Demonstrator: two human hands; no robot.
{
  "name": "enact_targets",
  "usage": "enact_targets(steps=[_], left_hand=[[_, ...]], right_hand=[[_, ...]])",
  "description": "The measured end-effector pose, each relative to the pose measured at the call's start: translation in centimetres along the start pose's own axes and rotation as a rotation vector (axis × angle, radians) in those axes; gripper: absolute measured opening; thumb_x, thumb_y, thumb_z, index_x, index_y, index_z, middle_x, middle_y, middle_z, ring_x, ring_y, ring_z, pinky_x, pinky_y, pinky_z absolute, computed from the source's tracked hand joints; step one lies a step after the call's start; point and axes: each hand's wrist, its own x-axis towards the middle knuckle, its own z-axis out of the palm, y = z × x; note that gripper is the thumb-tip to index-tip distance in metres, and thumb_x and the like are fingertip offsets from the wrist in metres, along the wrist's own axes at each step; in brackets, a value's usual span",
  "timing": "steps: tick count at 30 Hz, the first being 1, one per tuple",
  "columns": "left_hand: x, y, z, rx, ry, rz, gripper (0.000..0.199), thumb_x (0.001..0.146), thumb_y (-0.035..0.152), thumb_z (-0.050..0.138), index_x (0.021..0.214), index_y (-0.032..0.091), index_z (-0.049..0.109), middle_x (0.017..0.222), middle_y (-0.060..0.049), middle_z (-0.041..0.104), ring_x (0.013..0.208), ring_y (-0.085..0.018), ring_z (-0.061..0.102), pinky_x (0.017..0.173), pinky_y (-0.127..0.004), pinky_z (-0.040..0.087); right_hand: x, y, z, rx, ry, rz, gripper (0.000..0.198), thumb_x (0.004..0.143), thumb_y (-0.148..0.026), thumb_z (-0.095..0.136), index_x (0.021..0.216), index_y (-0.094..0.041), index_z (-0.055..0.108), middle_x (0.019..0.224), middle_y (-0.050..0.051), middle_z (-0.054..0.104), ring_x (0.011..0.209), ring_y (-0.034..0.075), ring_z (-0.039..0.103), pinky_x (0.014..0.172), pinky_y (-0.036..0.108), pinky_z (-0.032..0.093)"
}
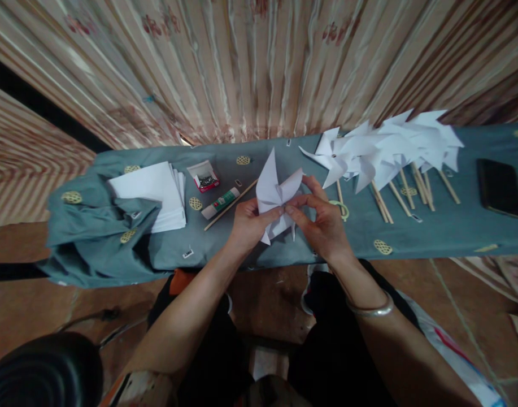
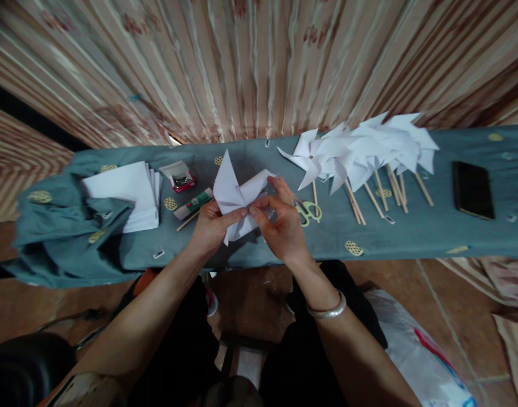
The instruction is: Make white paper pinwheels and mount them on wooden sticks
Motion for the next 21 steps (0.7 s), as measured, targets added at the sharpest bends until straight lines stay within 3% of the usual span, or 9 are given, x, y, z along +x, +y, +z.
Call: enact_targets(steps=[21], left_hand=[[0.04,-0.08,0.31,-0.019,0.040,0.019,0.023,0.053,0.026,0.083,0.071,0.015,0.075,0.066,0.001,0.071,0.059,-0.013,0.058,0.058,-0.025,0.047]], right_hand=[[-0.08,-0.28,-0.30,-0.037,-0.042,-0.008,0.017,0.082,-0.040,0.071,0.079,-0.024,0.071,0.148,0.005,0.056,0.148,0.031,0.037,0.122,0.058,0.023]])
